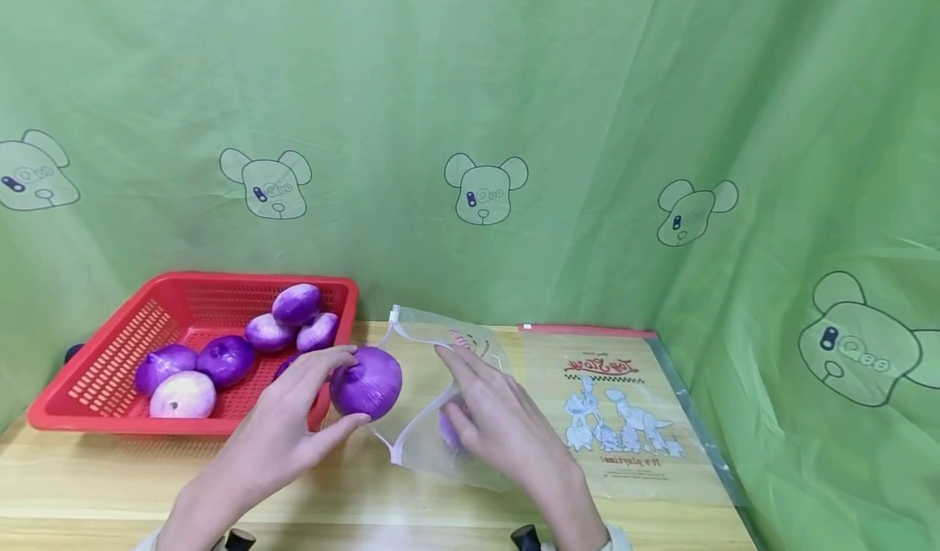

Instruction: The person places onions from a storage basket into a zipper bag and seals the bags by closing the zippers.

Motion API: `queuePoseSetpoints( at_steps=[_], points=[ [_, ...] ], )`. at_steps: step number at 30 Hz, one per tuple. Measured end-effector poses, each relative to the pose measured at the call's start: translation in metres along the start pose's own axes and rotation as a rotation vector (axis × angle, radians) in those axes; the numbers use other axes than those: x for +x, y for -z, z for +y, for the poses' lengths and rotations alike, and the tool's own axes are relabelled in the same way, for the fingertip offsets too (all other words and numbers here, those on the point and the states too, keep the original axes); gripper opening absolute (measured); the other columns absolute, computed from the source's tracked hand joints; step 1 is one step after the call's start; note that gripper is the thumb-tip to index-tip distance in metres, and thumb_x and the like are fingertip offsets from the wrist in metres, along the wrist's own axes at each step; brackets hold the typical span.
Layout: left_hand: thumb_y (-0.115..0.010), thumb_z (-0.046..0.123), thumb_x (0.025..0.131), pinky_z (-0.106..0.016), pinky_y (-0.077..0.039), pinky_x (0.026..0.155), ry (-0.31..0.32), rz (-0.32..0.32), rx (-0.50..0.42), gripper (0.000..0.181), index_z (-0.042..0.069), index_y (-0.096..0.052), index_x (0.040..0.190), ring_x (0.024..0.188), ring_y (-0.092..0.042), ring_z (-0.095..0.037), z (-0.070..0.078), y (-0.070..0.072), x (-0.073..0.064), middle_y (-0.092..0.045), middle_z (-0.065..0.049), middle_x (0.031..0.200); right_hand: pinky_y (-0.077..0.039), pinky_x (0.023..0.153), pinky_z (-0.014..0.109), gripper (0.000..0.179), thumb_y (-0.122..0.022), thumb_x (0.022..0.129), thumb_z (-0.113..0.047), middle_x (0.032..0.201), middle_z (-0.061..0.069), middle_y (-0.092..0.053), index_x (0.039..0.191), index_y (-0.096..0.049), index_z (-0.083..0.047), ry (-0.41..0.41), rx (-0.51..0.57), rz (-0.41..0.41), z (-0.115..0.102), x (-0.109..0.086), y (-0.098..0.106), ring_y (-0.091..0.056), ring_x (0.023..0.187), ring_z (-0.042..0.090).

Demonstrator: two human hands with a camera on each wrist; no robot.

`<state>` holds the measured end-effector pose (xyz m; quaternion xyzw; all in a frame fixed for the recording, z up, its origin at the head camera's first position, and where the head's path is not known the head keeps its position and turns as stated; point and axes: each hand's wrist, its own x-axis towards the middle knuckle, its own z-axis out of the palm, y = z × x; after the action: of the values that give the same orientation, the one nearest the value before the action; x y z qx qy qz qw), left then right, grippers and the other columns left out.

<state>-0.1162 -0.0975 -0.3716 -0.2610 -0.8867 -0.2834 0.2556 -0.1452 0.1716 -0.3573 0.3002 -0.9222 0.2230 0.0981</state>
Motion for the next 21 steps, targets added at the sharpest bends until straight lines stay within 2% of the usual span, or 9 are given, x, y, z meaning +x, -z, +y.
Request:
queuePoseSetpoints(
  at_steps=[2, 4, 5, 9, 13, 17, 20, 21],
  points=[
    [-0.084, 0.030, 0.080, -0.038, -0.050, 0.101, 0.001, -0.015, 0.000, 0.062, 0.009, -0.056, 0.132, 0.126, -0.053, -0.019, -0.001, -0.005, -0.001, -0.058, -0.006, 0.133, -0.056, 0.088, 0.029, 0.076, -0.076, 0.085, -0.007, 0.154, 0.013, -0.041, 0.152, -0.040, -0.013, -0.008, 0.016, -0.003, -0.002, 0.000, -0.001, -0.066, 0.093, 0.013],
    [-0.084, 0.030, 0.081, -0.038, -0.050, 0.101, 0.001, -0.031, 0.003, 0.063, 0.009, -0.056, 0.133, 0.127, -0.053, -0.020, -0.002, -0.009, -0.002, -0.058, -0.007, 0.134, -0.056, 0.078, 0.024, 0.078, -0.075, 0.085, -0.006, 0.155, 0.013, -0.040, 0.153, -0.039, -0.013, -0.009, 0.033, -0.003, -0.004, 0.000, -0.003, -0.061, 0.077, 0.006],
    [-0.083, 0.029, 0.081, -0.038, -0.050, 0.101, -0.001, -0.038, 0.004, 0.063, 0.009, -0.056, 0.134, 0.127, -0.053, -0.020, -0.002, -0.011, -0.002, -0.059, -0.007, 0.134, -0.056, 0.079, 0.023, 0.078, -0.075, 0.084, -0.005, 0.155, 0.012, -0.039, 0.153, -0.039, -0.014, -0.004, 0.037, 0.002, -0.005, 0.000, -0.003, -0.064, 0.083, 0.008],
    [-0.083, 0.027, 0.081, -0.037, -0.052, 0.098, -0.015, -0.052, 0.001, 0.063, 0.007, -0.055, 0.134, 0.125, -0.056, -0.022, -0.005, -0.018, -0.002, -0.060, -0.009, 0.133, -0.054, 0.068, 0.018, 0.079, -0.072, 0.085, -0.002, 0.159, 0.010, -0.033, 0.155, -0.036, -0.015, 0.018, 0.073, 0.007, -0.009, 0.000, -0.007, -0.060, 0.070, 0.002],
    [-0.083, 0.024, 0.082, -0.036, -0.053, 0.097, -0.022, -0.052, 0.010, 0.062, 0.007, -0.055, 0.135, 0.122, -0.059, -0.023, -0.008, -0.023, -0.002, -0.061, -0.010, 0.132, -0.051, 0.062, 0.016, 0.080, -0.069, 0.088, -0.003, 0.162, 0.007, -0.027, 0.157, -0.031, -0.016, 0.029, 0.094, -0.006, -0.011, 0.002, -0.009, -0.046, 0.056, -0.003],
    [-0.083, 0.022, 0.081, -0.035, -0.054, 0.094, -0.026, -0.061, 0.020, 0.062, 0.007, -0.055, 0.134, 0.118, -0.061, -0.022, -0.011, -0.029, -0.002, -0.062, -0.010, 0.129, -0.055, 0.083, 0.022, 0.078, -0.069, 0.088, -0.007, 0.161, 0.005, -0.029, 0.156, -0.032, -0.015, 0.049, 0.046, 0.010, -0.011, 0.003, -0.013, -0.061, 0.087, 0.003],
    [-0.084, 0.019, 0.080, -0.033, -0.056, 0.090, -0.026, -0.072, 0.016, 0.061, 0.007, -0.055, 0.132, 0.111, -0.064, -0.020, -0.013, -0.033, -0.002, -0.063, -0.009, 0.127, -0.051, 0.098, 0.029, 0.077, -0.070, 0.088, -0.008, 0.161, 0.003, -0.029, 0.155, -0.033, -0.013, 0.066, 0.011, 0.030, -0.011, 0.003, -0.014, -0.057, 0.115, 0.012],
    [-0.085, 0.018, 0.079, -0.032, -0.056, 0.088, -0.025, -0.075, 0.016, 0.062, 0.007, -0.055, 0.132, 0.108, -0.065, -0.020, -0.013, -0.035, -0.002, -0.063, -0.008, 0.126, -0.049, 0.100, 0.030, 0.076, -0.069, 0.088, -0.008, 0.161, 0.003, -0.029, 0.156, -0.033, -0.013, 0.067, 0.010, 0.031, -0.011, 0.003, -0.015, -0.056, 0.120, 0.014]
  ],
)
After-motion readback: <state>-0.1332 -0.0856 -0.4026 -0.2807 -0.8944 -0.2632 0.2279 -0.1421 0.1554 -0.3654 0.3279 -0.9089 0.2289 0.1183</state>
